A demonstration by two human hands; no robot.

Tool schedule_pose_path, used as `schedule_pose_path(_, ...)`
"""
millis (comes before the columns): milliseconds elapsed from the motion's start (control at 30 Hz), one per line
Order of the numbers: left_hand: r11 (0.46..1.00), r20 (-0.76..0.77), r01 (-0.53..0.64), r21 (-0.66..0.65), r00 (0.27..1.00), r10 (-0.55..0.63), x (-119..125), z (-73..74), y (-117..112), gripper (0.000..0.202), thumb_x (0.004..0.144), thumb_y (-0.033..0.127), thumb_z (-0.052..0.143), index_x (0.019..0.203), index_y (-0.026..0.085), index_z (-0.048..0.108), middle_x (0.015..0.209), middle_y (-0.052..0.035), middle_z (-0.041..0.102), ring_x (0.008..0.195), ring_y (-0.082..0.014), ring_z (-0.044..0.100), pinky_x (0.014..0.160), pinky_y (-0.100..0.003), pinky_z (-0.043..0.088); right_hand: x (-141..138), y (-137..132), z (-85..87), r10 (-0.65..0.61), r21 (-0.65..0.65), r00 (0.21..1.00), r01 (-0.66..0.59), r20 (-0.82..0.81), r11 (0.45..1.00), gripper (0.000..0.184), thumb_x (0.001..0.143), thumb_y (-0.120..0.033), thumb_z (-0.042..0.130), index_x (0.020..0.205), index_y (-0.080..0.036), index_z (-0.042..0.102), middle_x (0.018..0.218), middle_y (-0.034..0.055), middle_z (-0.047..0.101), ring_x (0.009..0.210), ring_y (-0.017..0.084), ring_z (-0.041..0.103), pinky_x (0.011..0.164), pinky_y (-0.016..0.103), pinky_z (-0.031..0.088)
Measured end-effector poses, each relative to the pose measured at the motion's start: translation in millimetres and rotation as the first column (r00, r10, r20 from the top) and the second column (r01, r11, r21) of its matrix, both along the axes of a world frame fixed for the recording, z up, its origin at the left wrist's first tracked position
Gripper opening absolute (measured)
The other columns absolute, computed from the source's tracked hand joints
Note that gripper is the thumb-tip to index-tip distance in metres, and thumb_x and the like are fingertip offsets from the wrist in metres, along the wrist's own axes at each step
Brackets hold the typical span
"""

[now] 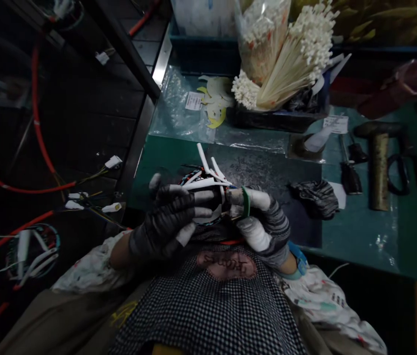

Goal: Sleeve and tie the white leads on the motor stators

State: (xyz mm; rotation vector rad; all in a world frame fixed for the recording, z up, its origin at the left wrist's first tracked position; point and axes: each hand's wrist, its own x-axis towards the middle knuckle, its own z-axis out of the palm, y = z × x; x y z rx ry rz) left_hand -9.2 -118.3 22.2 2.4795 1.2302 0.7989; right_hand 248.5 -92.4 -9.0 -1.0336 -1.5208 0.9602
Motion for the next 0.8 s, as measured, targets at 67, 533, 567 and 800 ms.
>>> schedule_pose_path(67, 0.997, -0.043, -0.062, 0.046, 0.997, 0.064, 5, -4.0, -10, 0.038, 0.104, 0.037, 0.063, 0.139, 0.027, 0.070, 0.138, -0.0047, 0.080, 0.138, -0.0286, 0.066, 0.141, -0.055, 0.024, -8, 1, 14.4, 0.066, 0.132, 0.995, -0.076, 0.075, 0.988, 0.040, 0.107, -0.035, 0.069, 0.147, -0.037, 0.070, 0.118, 0.0036, 0.087, 0.097, 0.026, 0.085, 0.083, 0.041, 0.071)
schedule_pose_path(533, 0.942, 0.500, -0.152, -0.301, 0.816, 0.291, -42, -25.6, 33, 0.057, 0.109, 0.063, 0.060, 0.154, 0.029, 0.059, 0.149, -0.0110, 0.072, 0.135, -0.0328, 0.073, 0.110, -0.051, 0.066, -57, 12, 34.6, -0.040, 0.320, 0.505, -0.482, 0.862, 0.815, 0.030, 0.104, -0.013, 0.065, 0.127, -0.019, 0.083, 0.121, 0.0122, 0.086, 0.108, 0.030, 0.076, 0.096, 0.044, 0.063)
schedule_pose_path(567, 0.932, 0.431, -0.032, -0.362, 0.880, 0.198, -40, -25.2, 43, 0.072, 0.103, 0.066, 0.069, 0.161, 0.027, 0.053, 0.160, -0.0146, 0.064, 0.149, -0.0366, 0.064, 0.118, -0.056, 0.061, -55, 12, 33.5, -0.032, 0.324, 0.522, -0.478, 0.852, 0.816, 0.027, 0.105, -0.015, 0.065, 0.124, -0.019, 0.084, 0.119, 0.0121, 0.086, 0.107, 0.029, 0.076, 0.094, 0.043, 0.063)
schedule_pose_path(800, 0.832, 0.400, 0.333, -0.443, 0.904, -0.149, -27, -20.9, 41, 0.112, 0.091, 0.024, 0.091, 0.177, 0.039, 0.021, 0.184, -0.0151, 0.033, 0.175, -0.0325, 0.026, 0.141, -0.058, 0.034, -29, -10, 34.1, 0.098, 0.300, 0.599, -0.528, 0.795, 0.795, 0.032, 0.105, -0.018, 0.062, 0.129, -0.014, 0.083, 0.121, 0.0135, 0.086, 0.104, 0.030, 0.076, 0.091, 0.044, 0.066)
